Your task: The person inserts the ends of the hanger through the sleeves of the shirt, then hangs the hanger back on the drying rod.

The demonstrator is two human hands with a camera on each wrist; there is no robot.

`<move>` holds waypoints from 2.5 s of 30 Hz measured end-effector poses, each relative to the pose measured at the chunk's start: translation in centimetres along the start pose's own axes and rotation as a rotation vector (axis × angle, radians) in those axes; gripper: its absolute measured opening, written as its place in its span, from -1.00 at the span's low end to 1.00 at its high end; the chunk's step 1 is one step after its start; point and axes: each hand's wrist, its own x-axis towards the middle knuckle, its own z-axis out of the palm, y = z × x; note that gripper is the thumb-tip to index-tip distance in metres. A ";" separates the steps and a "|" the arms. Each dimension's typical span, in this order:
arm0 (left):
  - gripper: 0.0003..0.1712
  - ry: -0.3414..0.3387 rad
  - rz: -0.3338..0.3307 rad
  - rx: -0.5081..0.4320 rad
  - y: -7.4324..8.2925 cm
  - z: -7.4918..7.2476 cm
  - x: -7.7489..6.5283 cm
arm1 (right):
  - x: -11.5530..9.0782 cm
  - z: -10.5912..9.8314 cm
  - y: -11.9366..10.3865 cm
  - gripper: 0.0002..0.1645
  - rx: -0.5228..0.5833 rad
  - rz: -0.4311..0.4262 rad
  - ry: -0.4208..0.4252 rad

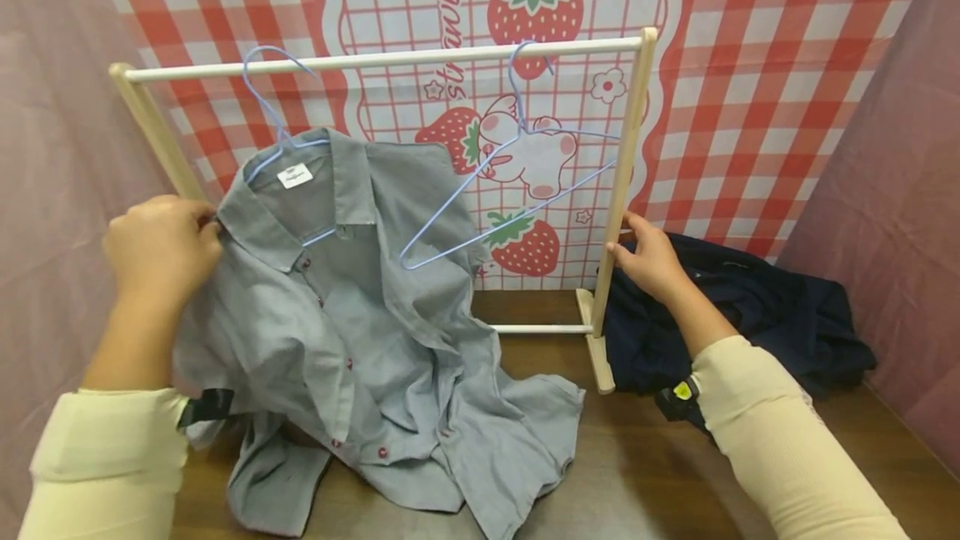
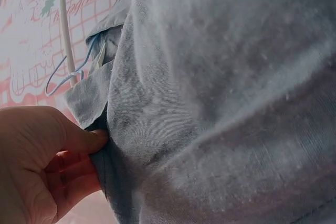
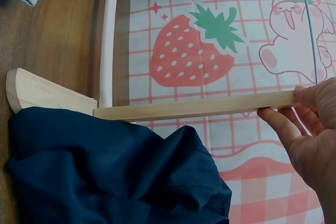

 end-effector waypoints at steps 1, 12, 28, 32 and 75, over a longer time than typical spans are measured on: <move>-0.74 -0.004 -0.002 0.004 -0.1 -0.2 0.3 | 0.0 0.0 0.0 -0.42 -0.001 -0.004 0.001; -0.71 -0.048 -0.038 0.070 -0.1 -2.3 3.7 | -0.3 0.0 0.0 -0.44 -0.005 -0.007 0.005; -0.68 -0.156 -0.046 0.157 -1.2 -2.5 6.9 | -0.4 0.1 0.1 -0.43 -0.022 -0.003 0.011; -0.73 -0.163 -0.027 0.124 -1.7 -1.8 6.5 | -0.4 0.1 0.3 -0.42 -0.028 -0.004 0.012; -0.32 0.049 0.081 -0.107 2.1 1.1 1.1 | -0.9 -0.1 -0.2 -0.32 -0.084 0.035 -0.027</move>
